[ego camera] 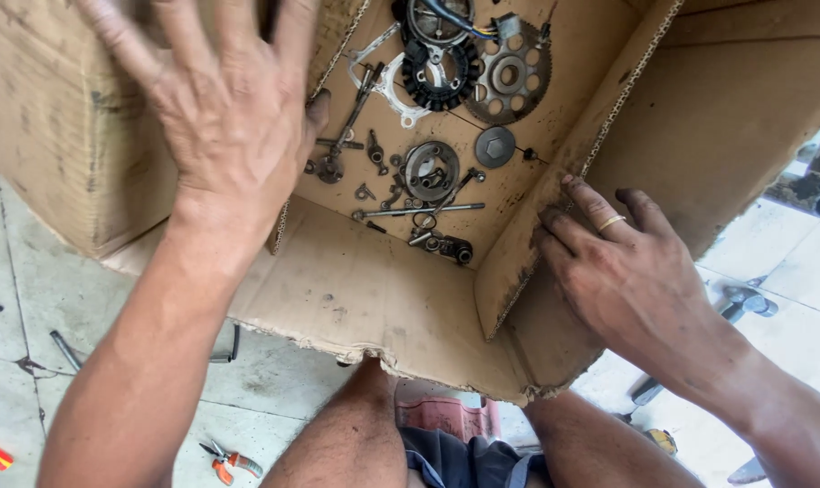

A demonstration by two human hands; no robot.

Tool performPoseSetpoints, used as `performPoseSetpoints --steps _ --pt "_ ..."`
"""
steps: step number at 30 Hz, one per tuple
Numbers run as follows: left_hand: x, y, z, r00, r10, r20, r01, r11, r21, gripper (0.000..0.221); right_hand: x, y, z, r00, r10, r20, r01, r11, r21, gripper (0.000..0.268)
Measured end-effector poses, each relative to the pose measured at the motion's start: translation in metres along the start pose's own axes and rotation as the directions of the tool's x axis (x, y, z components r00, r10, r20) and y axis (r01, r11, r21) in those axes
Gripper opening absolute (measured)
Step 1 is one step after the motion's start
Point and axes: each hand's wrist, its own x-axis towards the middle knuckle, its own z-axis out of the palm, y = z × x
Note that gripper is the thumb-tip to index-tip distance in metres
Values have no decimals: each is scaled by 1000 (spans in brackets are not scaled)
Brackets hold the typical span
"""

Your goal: Assembling internal components of a motorcycle engine from a box of parts.

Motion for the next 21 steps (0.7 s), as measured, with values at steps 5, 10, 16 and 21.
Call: performPoseSetpoints --steps 5,10,16,21 --pt "8 -2 -26 892 -423 162 439 895 -81 115 4 0 -5 1000 4 7 -3 999 -44 42" --pt "15 -4 -39 886 -430 177 415 903 113 104 23 -3 -14 1000 -11 -14 11 1000 6 38" --pt "15 -10 -37 903 -408 135 375 902 214 100 58 -11 -9 997 -76 27 75 996 50 41" --pt "10 -11 -25 874 -445 193 414 892 181 103 95 -20 -24 986 -162 34 164 982 -88 28"
